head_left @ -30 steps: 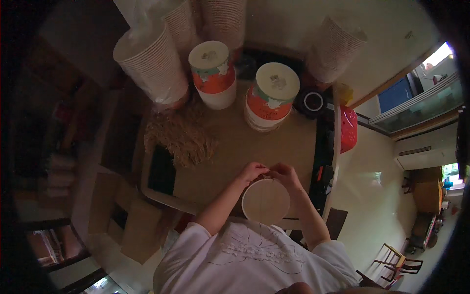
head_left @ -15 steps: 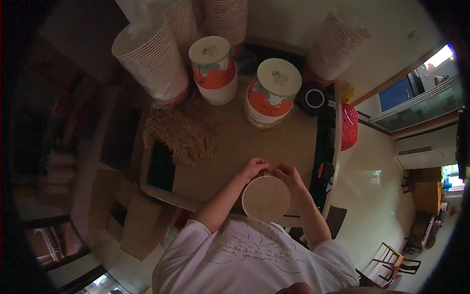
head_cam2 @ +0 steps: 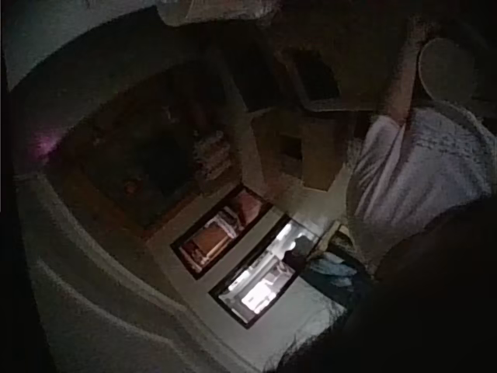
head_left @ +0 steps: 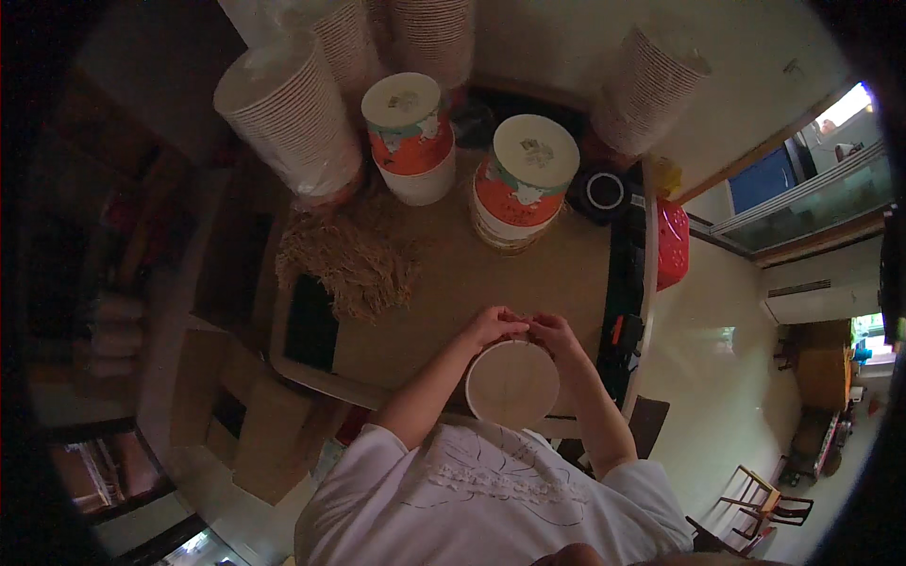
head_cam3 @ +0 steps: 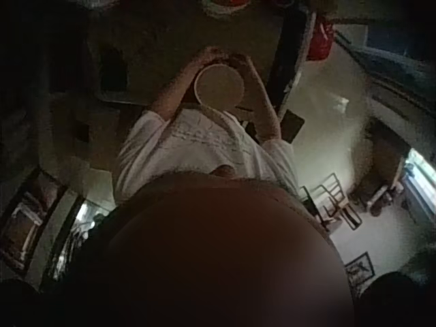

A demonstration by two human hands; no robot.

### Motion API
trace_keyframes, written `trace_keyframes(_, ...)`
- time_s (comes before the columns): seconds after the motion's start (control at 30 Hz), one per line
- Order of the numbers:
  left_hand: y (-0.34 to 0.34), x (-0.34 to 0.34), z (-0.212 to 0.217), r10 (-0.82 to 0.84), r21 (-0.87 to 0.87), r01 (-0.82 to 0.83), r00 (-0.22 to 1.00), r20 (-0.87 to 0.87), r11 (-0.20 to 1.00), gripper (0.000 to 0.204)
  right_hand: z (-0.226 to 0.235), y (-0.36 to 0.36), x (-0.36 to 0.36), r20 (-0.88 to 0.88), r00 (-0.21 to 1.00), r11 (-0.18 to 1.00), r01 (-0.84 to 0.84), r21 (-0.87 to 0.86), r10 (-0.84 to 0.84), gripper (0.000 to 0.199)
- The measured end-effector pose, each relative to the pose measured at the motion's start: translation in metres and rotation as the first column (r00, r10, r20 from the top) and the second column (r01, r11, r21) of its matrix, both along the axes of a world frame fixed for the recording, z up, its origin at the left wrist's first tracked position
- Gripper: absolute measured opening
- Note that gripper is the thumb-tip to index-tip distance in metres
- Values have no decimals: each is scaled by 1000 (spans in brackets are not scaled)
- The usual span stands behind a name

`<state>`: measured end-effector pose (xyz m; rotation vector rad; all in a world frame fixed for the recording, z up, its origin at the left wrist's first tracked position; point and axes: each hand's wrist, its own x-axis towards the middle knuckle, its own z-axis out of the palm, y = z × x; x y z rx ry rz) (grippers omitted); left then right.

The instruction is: The recorder is threading a string through the bottoms of printed paper cups to assemble them, likely for a lantern or decorative product.

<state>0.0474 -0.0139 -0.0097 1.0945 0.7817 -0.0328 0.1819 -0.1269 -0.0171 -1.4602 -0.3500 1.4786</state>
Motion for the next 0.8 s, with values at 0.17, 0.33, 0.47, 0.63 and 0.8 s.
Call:
trace_keyframes(0.17, 0, -5, -9, -28, -25, 29, 999, 44, 999, 19, 36, 8, -10, -160, 981, 993, 96, -66, -106, 9)
trace_keyframes(0.33, 0, -2, -4, -39, -55, 41, 999, 36, 998, 18, 31, 9, -6, -244, 962, 990, 103, -100, -124, 7)
trace_keyframes(0.47, 2, -6, -13, -19, -86, 22, 999, 33, 996, 17, 32, 10, -7, -280, 951, 991, 122, -55, -132, 8)
trace_keyframes(0.63, 3, -5, -4, -18, -174, 29, 998, 67, 984, 19, 13, 7, -2, -215, 972, 993, 76, -88, -93, 8)
trace_keyframes(0.8, 4, -4, -24, -38, -180, 31, 999, -38, 983, 18, 13, 10, -6, -213, 972, 994, 84, -69, -97, 10)
